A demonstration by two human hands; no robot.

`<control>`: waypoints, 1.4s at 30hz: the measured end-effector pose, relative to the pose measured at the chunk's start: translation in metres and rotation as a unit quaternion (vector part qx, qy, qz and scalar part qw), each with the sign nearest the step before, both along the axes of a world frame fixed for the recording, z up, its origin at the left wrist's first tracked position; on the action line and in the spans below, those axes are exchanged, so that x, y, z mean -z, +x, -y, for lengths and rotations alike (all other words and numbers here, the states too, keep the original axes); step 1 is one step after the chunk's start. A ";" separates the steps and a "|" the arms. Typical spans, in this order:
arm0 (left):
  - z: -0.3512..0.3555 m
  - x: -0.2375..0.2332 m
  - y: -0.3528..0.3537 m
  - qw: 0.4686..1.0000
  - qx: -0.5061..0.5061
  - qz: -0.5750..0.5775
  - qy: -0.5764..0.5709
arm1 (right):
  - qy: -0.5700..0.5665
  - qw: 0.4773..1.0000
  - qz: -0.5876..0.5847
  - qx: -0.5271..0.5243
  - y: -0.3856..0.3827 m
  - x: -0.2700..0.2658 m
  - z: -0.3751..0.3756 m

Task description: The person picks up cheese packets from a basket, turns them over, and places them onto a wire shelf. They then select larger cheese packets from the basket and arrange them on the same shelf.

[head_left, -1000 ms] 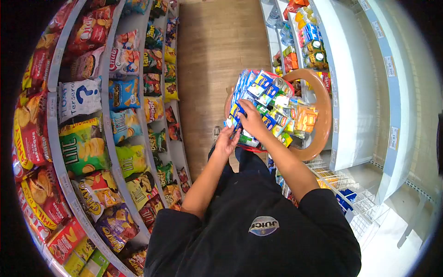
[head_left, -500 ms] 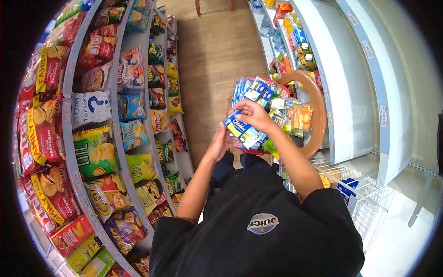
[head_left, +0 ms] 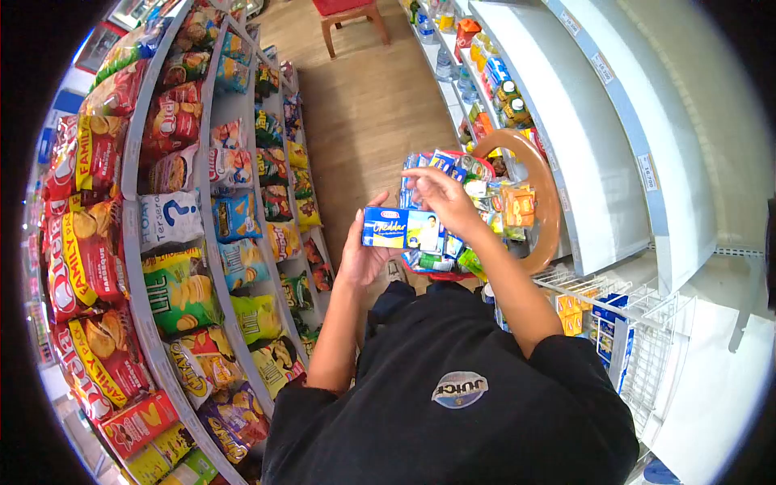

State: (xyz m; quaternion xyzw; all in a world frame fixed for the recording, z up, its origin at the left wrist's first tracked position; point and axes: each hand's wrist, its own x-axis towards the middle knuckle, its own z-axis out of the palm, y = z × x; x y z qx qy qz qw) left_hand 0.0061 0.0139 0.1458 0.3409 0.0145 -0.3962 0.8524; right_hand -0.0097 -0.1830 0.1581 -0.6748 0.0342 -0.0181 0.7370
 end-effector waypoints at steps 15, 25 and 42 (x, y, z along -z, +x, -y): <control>0.024 -0.012 -0.011 0.997 -0.030 0.074 -0.007 | -0.097 0.964 0.013 0.249 -0.056 -0.012 -0.030; 0.063 -0.013 -0.040 0.974 0.219 0.013 -0.046 | -0.054 0.863 -0.041 0.501 -0.151 -0.028 -0.046; 0.210 -0.202 -0.268 0.677 0.502 0.500 -0.197 | -0.222 0.658 0.070 0.716 -0.456 -0.198 -0.034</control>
